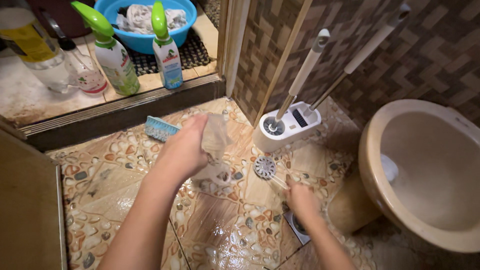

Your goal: The person uses a small brush to scrub a floor drain cover and the drain opening in a bathroom. They hold a plastic bag in the other hand, occasionally moving it aside. The person repeatedly scrubs the drain area and the surrounding floor tiles.

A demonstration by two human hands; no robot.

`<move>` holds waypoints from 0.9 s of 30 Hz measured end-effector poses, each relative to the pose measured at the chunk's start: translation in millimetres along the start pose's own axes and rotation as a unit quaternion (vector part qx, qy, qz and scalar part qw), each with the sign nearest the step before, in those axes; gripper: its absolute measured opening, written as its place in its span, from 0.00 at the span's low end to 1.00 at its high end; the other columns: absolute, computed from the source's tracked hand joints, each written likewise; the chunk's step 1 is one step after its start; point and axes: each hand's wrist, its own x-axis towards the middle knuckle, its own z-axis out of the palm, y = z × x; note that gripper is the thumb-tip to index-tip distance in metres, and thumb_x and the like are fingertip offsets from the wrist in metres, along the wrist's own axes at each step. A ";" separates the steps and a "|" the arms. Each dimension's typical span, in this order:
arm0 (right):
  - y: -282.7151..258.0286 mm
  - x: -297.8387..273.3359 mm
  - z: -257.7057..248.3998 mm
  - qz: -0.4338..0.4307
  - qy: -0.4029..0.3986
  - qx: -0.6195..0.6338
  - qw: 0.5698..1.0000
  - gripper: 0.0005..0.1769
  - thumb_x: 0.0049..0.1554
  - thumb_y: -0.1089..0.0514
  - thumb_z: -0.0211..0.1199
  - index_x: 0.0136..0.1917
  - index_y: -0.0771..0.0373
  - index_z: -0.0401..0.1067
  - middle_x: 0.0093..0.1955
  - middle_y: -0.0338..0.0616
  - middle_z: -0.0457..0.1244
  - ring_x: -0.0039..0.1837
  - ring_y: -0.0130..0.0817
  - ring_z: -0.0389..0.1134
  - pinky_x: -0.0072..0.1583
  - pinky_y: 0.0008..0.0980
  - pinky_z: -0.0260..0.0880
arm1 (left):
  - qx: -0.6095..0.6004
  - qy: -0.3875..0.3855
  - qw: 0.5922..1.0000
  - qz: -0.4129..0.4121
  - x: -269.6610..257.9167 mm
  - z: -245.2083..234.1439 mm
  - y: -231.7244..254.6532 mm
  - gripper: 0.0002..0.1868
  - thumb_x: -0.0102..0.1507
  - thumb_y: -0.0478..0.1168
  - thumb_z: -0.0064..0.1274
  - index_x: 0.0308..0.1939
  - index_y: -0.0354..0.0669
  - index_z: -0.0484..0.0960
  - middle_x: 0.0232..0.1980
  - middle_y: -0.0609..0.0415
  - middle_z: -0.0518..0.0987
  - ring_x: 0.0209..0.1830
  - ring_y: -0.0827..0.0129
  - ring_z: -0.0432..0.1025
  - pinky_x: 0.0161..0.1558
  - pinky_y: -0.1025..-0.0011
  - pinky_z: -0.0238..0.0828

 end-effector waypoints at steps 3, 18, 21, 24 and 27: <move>-1.2 -6.4 19.8 -0.074 0.046 0.011 0.996 0.13 0.57 0.51 0.61 0.55 0.54 0.74 0.49 0.51 0.71 0.50 0.54 0.74 0.51 0.53 0.73 | 0.003 -0.049 0.996 -0.080 -0.8 -5.3 4.1 0.43 0.50 0.29 0.56 0.70 0.42 0.63 0.76 0.51 0.62 0.65 0.47 0.68 0.64 0.58 0.67; -29.2 9.7 54.9 -0.106 0.032 0.013 0.994 0.17 0.60 0.52 0.58 0.59 0.62 0.70 0.51 0.57 0.68 0.52 0.60 0.71 0.53 0.54 0.72 | 0.005 0.006 1.000 -0.016 1.8 7.5 -5.7 0.38 0.53 0.29 0.52 0.69 0.37 0.65 0.75 0.45 0.63 0.67 0.46 0.67 0.64 0.58 0.66; -42.1 8.0 38.6 -0.081 0.020 0.072 0.994 0.17 0.59 0.54 0.58 0.57 0.65 0.73 0.49 0.62 0.69 0.52 0.61 0.72 0.53 0.55 0.72 | 0.005 -0.017 1.000 -0.025 0.8 4.3 -2.0 0.42 0.49 0.28 0.54 0.70 0.39 0.64 0.74 0.47 0.64 0.67 0.47 0.67 0.65 0.59 0.65; -45.5 15.9 33.0 -0.027 -0.038 0.119 0.992 0.14 0.59 0.56 0.56 0.52 0.66 0.76 0.47 0.65 0.70 0.52 0.60 0.73 0.56 0.54 0.73 | 0.006 -0.055 0.996 -0.069 1.4 1.7 1.7 0.42 0.51 0.29 0.54 0.71 0.42 0.63 0.77 0.50 0.62 0.65 0.48 0.68 0.66 0.60 0.65; -46.7 29.6 37.9 -0.035 -0.019 0.099 0.994 0.15 0.56 0.53 0.60 0.49 0.67 0.78 0.47 0.67 0.69 0.53 0.61 0.73 0.57 0.52 0.74 | 0.002 -0.024 0.999 -0.031 0.2 2.5 -1.5 0.42 0.51 0.29 0.54 0.71 0.39 0.64 0.76 0.48 0.63 0.67 0.48 0.67 0.64 0.59 0.65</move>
